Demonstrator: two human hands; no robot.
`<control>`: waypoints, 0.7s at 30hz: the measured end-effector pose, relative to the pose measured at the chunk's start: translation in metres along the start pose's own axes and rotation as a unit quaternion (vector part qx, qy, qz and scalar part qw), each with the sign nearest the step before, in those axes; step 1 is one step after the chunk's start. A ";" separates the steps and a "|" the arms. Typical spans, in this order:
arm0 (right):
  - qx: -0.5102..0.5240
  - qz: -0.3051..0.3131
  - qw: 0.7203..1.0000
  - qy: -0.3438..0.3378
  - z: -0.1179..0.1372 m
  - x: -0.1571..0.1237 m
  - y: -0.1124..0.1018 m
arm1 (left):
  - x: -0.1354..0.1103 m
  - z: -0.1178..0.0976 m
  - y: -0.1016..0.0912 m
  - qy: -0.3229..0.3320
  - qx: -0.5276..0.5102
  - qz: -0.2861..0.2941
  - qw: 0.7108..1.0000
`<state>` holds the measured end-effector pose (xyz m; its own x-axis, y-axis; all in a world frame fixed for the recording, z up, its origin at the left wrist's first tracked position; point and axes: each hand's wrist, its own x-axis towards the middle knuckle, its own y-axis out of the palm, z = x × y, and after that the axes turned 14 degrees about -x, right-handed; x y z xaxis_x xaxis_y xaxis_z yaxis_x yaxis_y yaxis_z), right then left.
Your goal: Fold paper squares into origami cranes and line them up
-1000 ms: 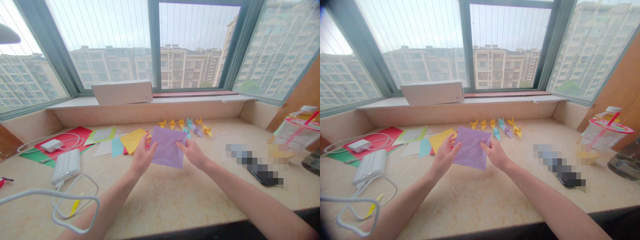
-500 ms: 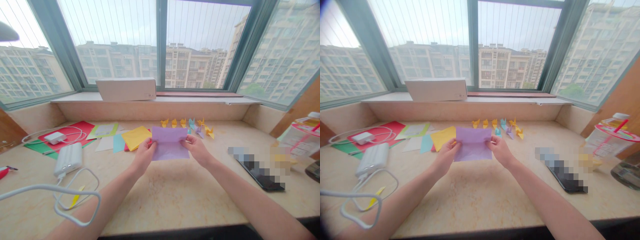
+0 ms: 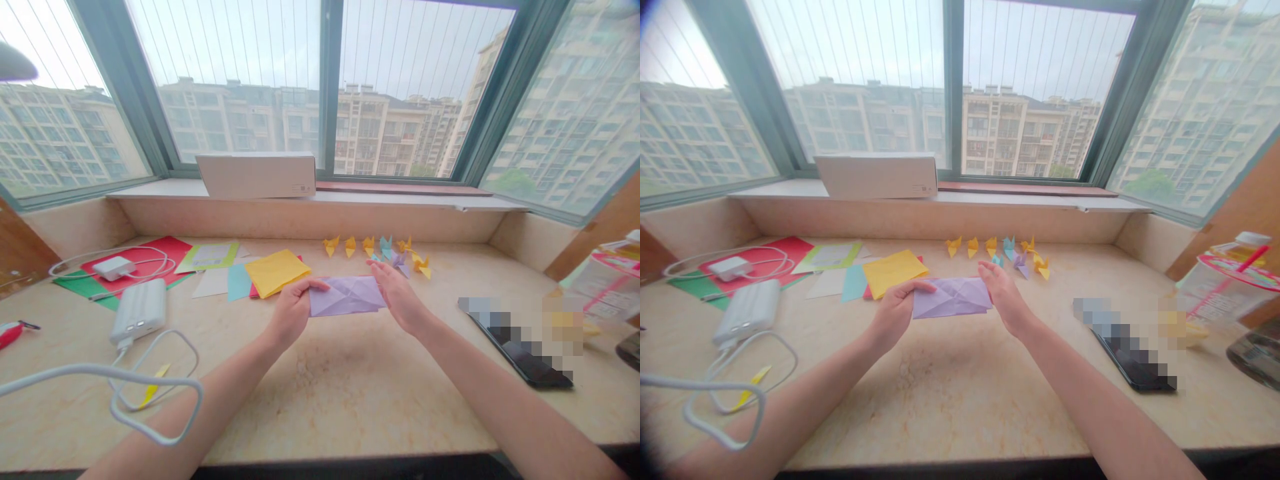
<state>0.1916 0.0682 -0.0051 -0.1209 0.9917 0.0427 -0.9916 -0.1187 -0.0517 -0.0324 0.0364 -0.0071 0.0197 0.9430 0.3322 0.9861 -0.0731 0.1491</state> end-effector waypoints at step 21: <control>-0.020 0.007 0.996 -0.091 0.008 -0.013 0.010 | -0.002 0.004 0.004 -0.095 -0.042 0.041 0.994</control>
<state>0.1829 0.0542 0.0019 -0.1450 0.9645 0.2208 -0.9875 -0.1271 -0.0933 -0.0274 0.0354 -0.0112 0.1371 0.9765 0.1662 0.9629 -0.1708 0.2089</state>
